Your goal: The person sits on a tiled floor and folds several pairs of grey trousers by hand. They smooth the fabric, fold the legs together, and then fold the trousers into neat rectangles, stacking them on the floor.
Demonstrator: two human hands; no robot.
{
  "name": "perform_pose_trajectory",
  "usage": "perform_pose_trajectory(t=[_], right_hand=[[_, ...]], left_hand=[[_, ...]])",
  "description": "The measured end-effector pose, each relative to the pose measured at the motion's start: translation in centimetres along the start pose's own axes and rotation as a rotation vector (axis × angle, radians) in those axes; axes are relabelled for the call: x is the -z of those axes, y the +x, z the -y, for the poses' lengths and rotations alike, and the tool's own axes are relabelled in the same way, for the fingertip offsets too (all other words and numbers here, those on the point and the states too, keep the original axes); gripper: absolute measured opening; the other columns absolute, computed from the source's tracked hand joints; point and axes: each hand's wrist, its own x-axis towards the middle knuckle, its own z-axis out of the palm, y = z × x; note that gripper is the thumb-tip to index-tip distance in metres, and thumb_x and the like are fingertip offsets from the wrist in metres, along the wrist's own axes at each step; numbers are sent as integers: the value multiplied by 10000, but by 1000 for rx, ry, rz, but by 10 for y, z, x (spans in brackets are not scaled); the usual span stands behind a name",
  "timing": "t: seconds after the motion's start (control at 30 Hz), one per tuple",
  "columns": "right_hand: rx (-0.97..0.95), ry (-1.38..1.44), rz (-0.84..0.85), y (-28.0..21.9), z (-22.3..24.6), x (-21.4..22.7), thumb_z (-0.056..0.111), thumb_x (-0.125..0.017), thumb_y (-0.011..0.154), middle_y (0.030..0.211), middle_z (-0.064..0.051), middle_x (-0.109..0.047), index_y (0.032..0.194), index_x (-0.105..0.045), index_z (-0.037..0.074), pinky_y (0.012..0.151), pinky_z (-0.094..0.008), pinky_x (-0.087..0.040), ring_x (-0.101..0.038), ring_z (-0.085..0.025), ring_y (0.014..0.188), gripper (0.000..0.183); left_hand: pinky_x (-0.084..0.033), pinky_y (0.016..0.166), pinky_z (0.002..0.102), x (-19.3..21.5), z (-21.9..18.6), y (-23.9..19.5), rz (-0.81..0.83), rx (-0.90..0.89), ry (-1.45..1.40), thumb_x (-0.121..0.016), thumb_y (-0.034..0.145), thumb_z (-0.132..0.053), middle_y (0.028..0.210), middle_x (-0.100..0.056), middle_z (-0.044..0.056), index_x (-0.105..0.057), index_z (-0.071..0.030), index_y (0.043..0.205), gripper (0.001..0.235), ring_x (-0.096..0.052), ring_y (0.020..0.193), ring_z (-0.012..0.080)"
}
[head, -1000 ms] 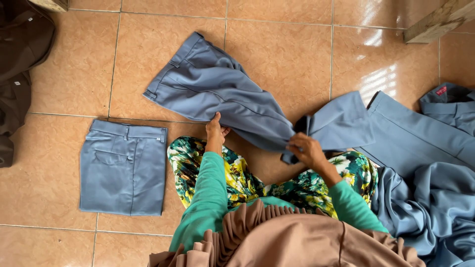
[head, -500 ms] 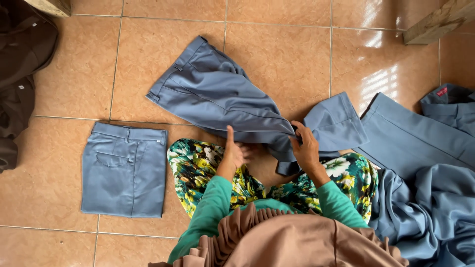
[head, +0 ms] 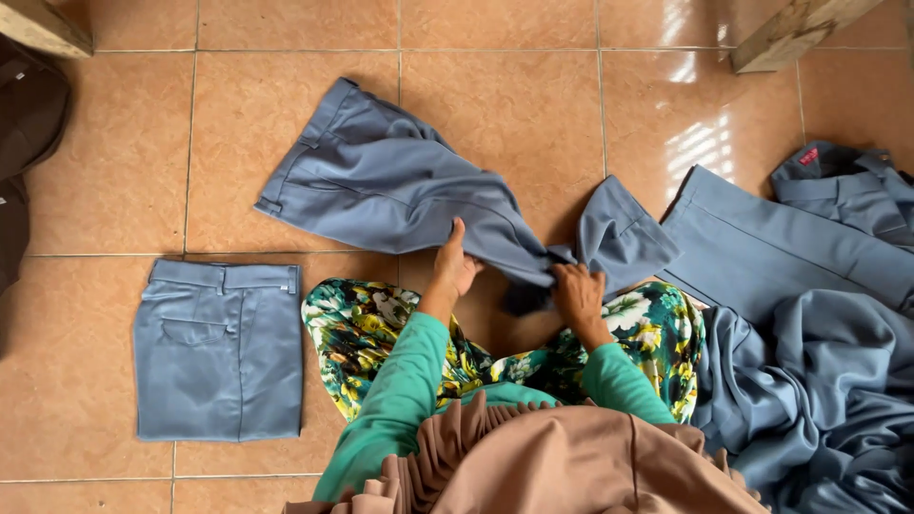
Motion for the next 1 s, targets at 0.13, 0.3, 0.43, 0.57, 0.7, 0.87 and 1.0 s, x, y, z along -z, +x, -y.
perform_pose_trajectory(t=[0.13, 0.3, 0.43, 0.57, 0.7, 0.87, 1.0], right_hand=[[30, -105, -341, 35, -21, 41, 201, -721, 777, 908, 118, -683, 1071, -693, 327, 944, -423, -417, -627, -129, 1025, 322], [7, -136, -630, 82, -34, 110, 131, -694, 780, 886, 93, -678, 1031, -696, 308, 1019, -457, -337, -616, -130, 1001, 307], [110, -111, -917, 83, -18, 161, 35, -700, 821, 820, 44, -562, 1012, -663, 254, 1076, -471, -280, -593, -156, 991, 293], [234, -94, -943, 54, 21, 161, 74, -711, 861, 874, -22, -575, 882, -609, 171, 1097, -512, -259, -591, -216, 1003, 143], [360, -55, -764, 28, 42, 68, 178, -700, 906, 916, -3, -613, 970, -677, 269, 1052, -477, -322, -597, -204, 1052, 114], [190, 112, 106, 4, 37, -6, 227, -702, 794, 1453, 17, -480, 1318, -640, 305, 1112, -512, -391, -432, -236, 1391, 533], [114, 412, 197, 28, 6, -17, 249, -603, 766, 1413, 9, -546, 1339, -649, 345, 1112, -575, -404, -477, -256, 1372, 583]], left_hand=[[-290, 1174, 635, 1, -34, 45, 145, -147, -10, -602, 945, -693, 1543, -467, 181, -341, -123, 1568, 884, -423, 1417, 422], [-479, 1084, 578, -18, -97, 57, 235, -317, -49, -628, 939, -676, 1405, -635, 95, -516, -143, 1471, 761, -621, 1269, 358], [-468, 1099, 568, -13, -146, 27, 239, -487, -206, -680, 936, -592, 1349, -681, 103, -586, -154, 1405, 648, -649, 1247, 334], [-493, 1125, 535, 38, -169, 10, 200, -513, -427, -682, 922, -531, 1312, -705, 131, -672, -149, 1317, 550, -679, 1222, 316], [-468, 1151, 558, 127, -160, 39, 51, -489, -528, -685, 897, -582, 1363, -675, 135, -641, -169, 1353, 617, -653, 1259, 323], [-247, 1232, 557, 178, -147, 32, -530, -454, -440, -785, 908, -536, 1618, -291, 273, -315, -77, 1584, 942, -320, 1503, 370], [-351, 1093, 706, 241, -146, 71, -823, -342, -12, -792, 862, -528, 1387, -536, 333, -401, -32, 1533, 921, -572, 1292, 448]])
